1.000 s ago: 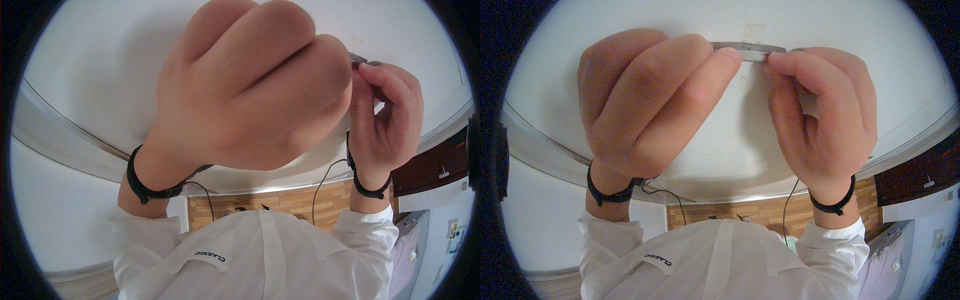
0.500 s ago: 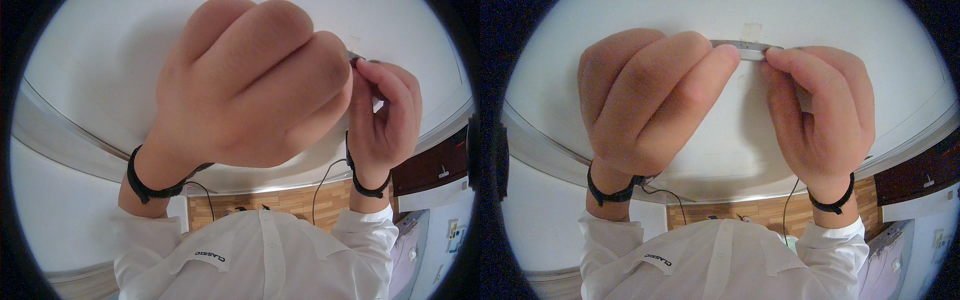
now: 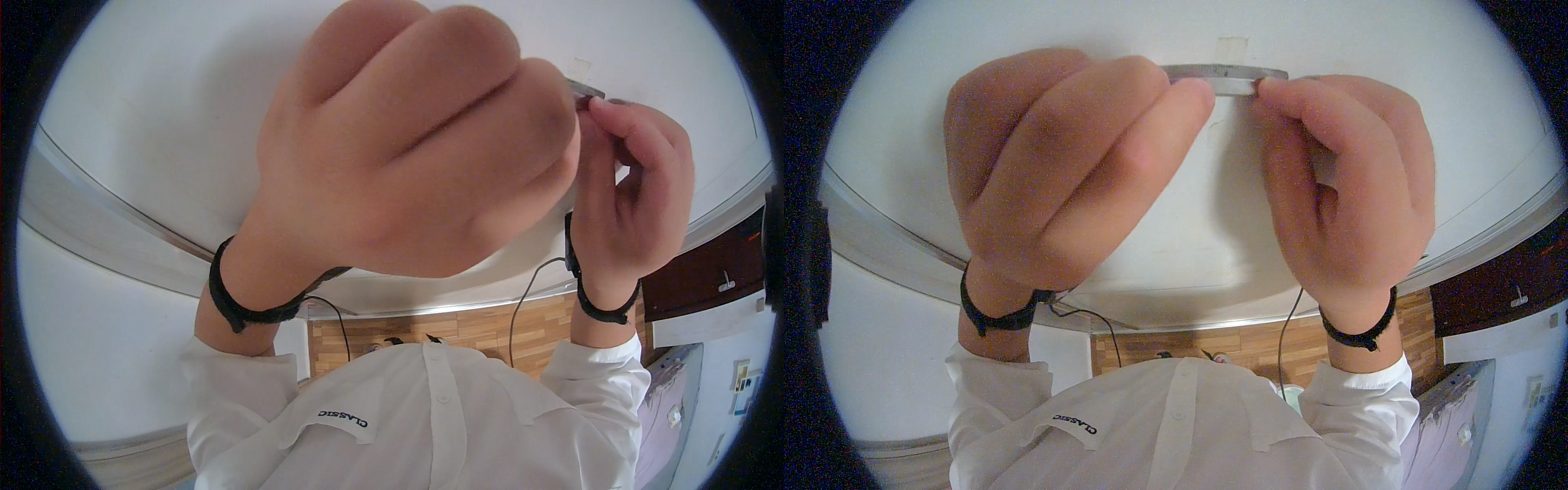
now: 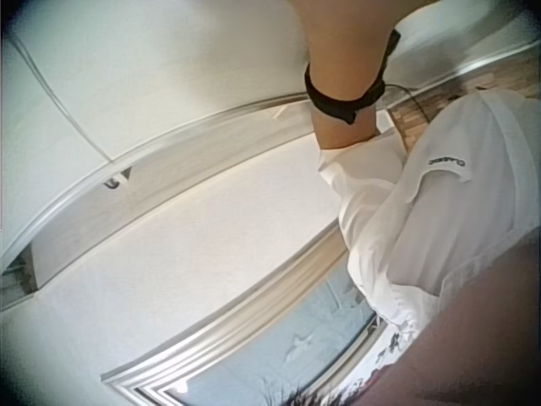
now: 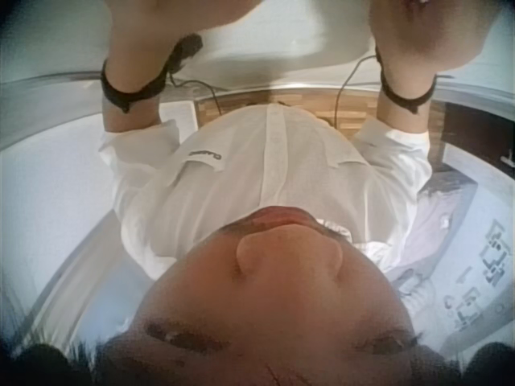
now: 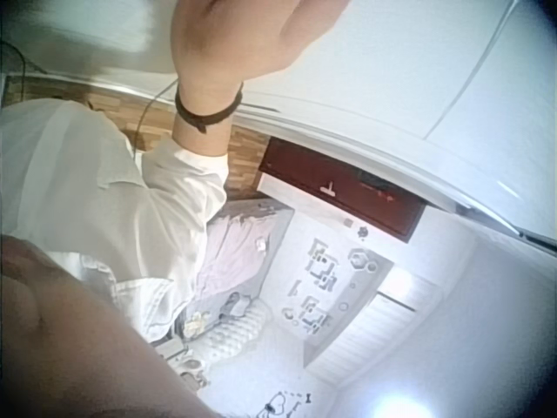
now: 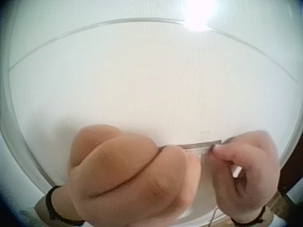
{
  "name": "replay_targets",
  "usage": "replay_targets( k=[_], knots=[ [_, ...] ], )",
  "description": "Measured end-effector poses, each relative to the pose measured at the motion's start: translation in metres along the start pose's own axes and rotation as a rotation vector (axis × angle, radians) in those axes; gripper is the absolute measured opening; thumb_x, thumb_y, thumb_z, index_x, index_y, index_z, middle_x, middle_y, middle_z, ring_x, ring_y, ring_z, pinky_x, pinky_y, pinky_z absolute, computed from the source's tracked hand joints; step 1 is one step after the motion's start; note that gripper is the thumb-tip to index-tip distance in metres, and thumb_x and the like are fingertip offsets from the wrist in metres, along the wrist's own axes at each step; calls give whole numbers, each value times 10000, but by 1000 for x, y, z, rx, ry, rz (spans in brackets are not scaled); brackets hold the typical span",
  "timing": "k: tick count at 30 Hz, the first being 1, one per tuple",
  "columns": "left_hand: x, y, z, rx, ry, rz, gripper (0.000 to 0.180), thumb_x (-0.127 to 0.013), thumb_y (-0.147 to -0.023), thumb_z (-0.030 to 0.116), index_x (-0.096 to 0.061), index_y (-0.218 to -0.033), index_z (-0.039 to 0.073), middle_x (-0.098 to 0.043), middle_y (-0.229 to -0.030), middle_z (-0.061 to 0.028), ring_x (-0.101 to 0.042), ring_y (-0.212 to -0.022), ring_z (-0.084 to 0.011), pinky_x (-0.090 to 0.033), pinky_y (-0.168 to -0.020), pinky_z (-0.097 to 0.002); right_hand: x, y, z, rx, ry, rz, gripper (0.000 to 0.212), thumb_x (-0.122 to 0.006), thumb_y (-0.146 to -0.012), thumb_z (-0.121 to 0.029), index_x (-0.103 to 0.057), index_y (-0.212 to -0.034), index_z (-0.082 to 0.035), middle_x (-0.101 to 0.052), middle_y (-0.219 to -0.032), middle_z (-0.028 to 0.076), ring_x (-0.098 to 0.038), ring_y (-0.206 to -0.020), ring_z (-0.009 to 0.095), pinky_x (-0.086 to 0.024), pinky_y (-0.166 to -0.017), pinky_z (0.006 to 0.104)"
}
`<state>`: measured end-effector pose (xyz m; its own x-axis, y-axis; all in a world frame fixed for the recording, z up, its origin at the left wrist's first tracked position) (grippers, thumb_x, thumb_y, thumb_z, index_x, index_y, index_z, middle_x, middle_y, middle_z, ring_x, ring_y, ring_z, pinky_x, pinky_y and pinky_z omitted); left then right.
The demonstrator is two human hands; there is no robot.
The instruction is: Repairing a sliding wardrobe door using tools and a cleaning cloth.
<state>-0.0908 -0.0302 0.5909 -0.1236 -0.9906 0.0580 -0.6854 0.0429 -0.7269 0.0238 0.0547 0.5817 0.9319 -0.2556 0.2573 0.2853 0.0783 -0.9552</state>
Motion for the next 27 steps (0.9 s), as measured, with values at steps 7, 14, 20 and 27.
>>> replay_targets(
  k=[7,14,20,27],
  knots=[
    [2,6,0,3,7,28,333,-727,-541,158,-757,-863,77,-660,-898,-7,-582,-740,-176,-452,-652,-280,-6,2,-6,-1,6,-15,186,-703,-849,94,-653,-1017,30,-655,-996,128,-608,-811,162,-479,-625,218],
    [3,10,-3,-46,-22,75,331,-729,-539,146,-757,-862,78,-662,-899,-10,-586,-738,-175,-453,-649,-281,-9,0,-6,7,8,-25,188,-700,-860,83,-648,-1032,31,-650,-1016,127,-628,-846,178,-503,-644,221],
    [4,6,-6,-23,-10,85,346,-724,-527,141,-755,-865,73,-664,-893,-19,-586,-727,-181,-455,-639,-278,-9,-3,-6,-25,19,-19,182,-686,-870,84,-646,-1038,28,-652,-1029,122,-640,-880,188,-520,-701,241],
    [-1,3,-3,-20,-17,94,353,-712,-522,164,-749,-863,80,-662,-881,-17,-577,-719,-179,-458,-632,-270,-2,-3,0,-8,23,-13,190,-690,-861,92,-648,-1033,23,-651,-1022,116,-631,-861,175,-514,-685,236]
  ],
)
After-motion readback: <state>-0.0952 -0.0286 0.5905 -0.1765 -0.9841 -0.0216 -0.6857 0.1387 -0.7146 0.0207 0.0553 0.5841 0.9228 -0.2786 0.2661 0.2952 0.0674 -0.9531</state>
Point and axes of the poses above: each hand's wrist, its own y-axis away from the middle knuckle, its own x-axis out of the back of the hand, z = x × y, the point moved 8 cm from there along -y, towards the middle knuckle
